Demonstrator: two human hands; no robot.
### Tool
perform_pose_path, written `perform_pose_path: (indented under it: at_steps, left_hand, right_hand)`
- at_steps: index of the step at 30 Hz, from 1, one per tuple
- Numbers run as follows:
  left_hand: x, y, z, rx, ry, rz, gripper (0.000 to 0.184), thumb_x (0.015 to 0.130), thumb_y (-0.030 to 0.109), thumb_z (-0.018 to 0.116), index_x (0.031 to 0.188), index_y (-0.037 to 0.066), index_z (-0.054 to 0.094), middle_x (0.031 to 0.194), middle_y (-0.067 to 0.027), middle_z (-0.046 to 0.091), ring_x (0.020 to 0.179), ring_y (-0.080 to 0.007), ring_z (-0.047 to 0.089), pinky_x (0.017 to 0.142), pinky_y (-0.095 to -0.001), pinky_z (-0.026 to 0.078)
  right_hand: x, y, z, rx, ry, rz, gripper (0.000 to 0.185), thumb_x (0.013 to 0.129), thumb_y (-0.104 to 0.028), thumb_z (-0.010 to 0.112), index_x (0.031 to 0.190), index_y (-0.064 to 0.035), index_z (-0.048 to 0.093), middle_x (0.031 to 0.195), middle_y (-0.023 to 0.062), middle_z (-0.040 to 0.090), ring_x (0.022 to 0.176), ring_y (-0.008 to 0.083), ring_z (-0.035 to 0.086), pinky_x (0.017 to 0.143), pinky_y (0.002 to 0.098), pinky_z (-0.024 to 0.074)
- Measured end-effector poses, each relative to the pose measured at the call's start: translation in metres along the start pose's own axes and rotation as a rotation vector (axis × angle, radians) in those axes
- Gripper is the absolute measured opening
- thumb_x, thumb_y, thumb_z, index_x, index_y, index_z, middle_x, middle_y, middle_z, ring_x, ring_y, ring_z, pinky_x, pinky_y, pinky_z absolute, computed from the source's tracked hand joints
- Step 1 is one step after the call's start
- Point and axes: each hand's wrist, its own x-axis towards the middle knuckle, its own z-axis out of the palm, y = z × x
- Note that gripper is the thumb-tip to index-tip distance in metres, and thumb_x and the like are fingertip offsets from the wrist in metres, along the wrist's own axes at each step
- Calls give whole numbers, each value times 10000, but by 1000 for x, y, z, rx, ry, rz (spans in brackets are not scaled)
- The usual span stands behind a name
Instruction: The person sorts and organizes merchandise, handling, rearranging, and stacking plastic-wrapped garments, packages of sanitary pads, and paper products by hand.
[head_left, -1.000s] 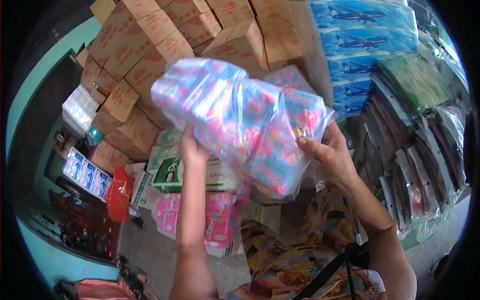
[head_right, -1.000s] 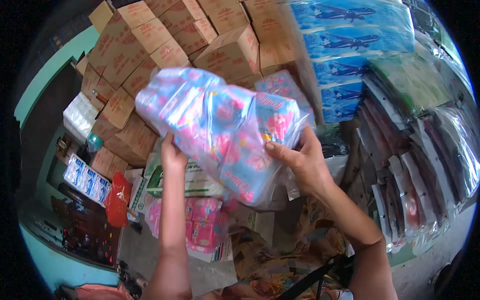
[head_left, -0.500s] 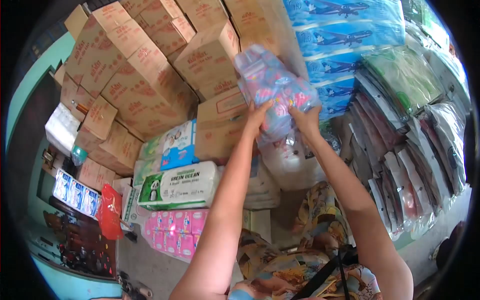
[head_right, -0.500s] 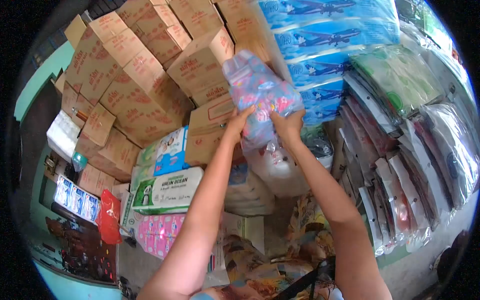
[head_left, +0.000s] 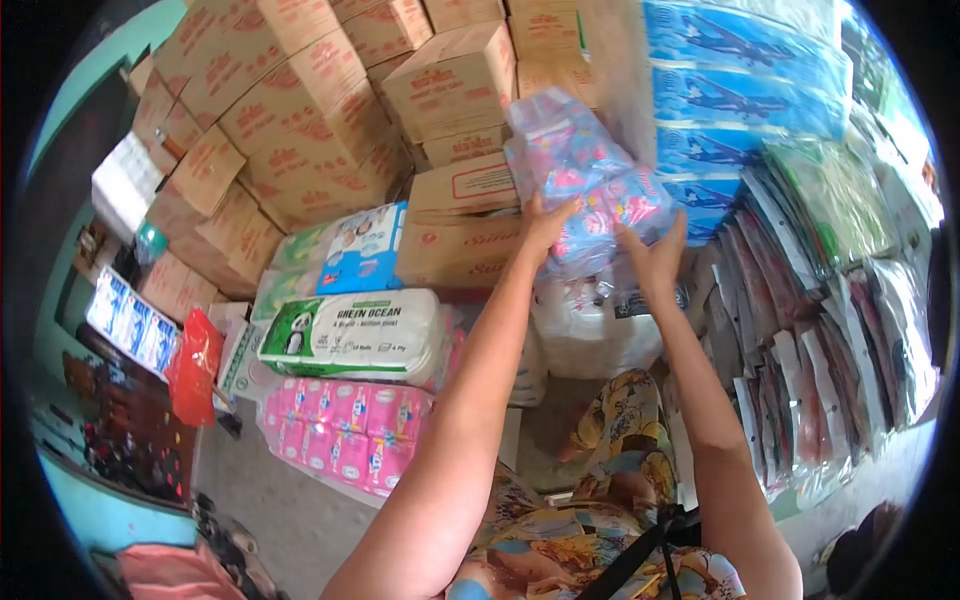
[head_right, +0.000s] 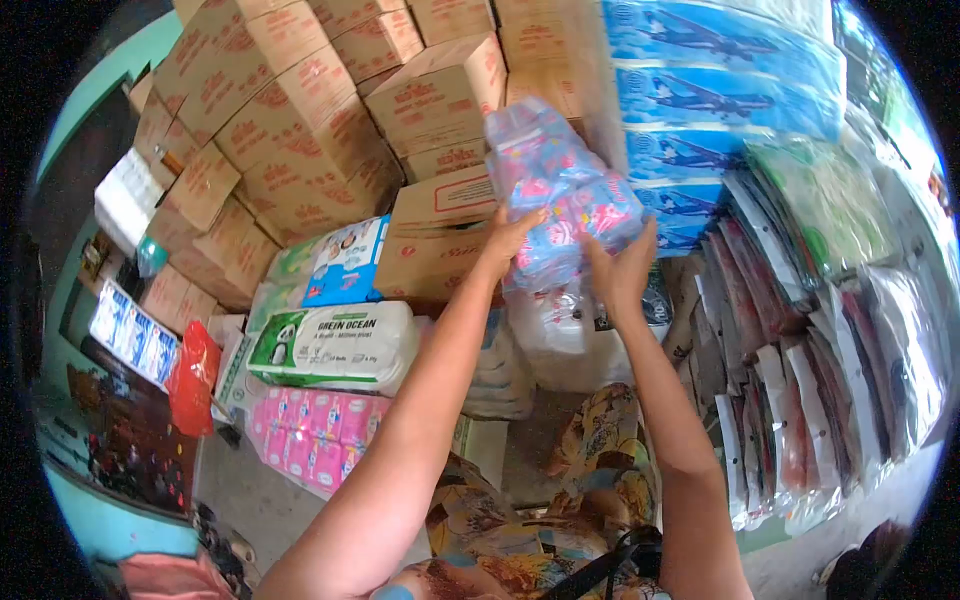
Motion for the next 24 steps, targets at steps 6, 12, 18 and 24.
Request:
perform_pose_path:
  at_steps: [6, 12, 18, 24]
  left_hand:
    - [18, -28, -3, -33, 12, 64, 627, 698, 179, 683, 1215, 12, 371, 1015, -87, 552, 917, -164, 530, 776, -288, 432]
    - [11, -21, 4, 3, 84, 167, 584, 705, 180, 675, 1190, 10, 399, 980, -97, 564, 880, -174, 542, 766, -294, 436]
    - [-72, 82, 24, -199, 241, 304, 380, 748, 324, 632, 906, -9, 541, 812, -101, 579, 749, -164, 550, 687, -267, 435]
    - [-250, 221, -47, 164, -318, 450, 367, 808, 388, 538, 805, 22, 561, 574, -30, 517, 555, -144, 526, 602, -280, 412]
  right_hand:
    - [26, -23, 1, -494, 203, -609, 462, 720, -220, 634, 1114, -46, 467, 1091, 181, 483, 1062, 344, 412, 906, 455, 301]
    - [23, 2, 28, -1056, 72, -685, 234, 791, -308, 508, 921, -137, 599, 1032, 60, 529, 1031, 256, 444, 851, 571, 251]
    - [30, 9, 31, -1183, 45, -610, 235, 794, -305, 478, 923, -150, 600, 1001, 53, 540, 1029, 257, 441, 830, 577, 251]
    - [28, 22, 28, -1154, 137, -667, 212, 784, -307, 505, 930, -193, 608, 1056, 22, 554, 1046, 234, 460, 839, 570, 261]
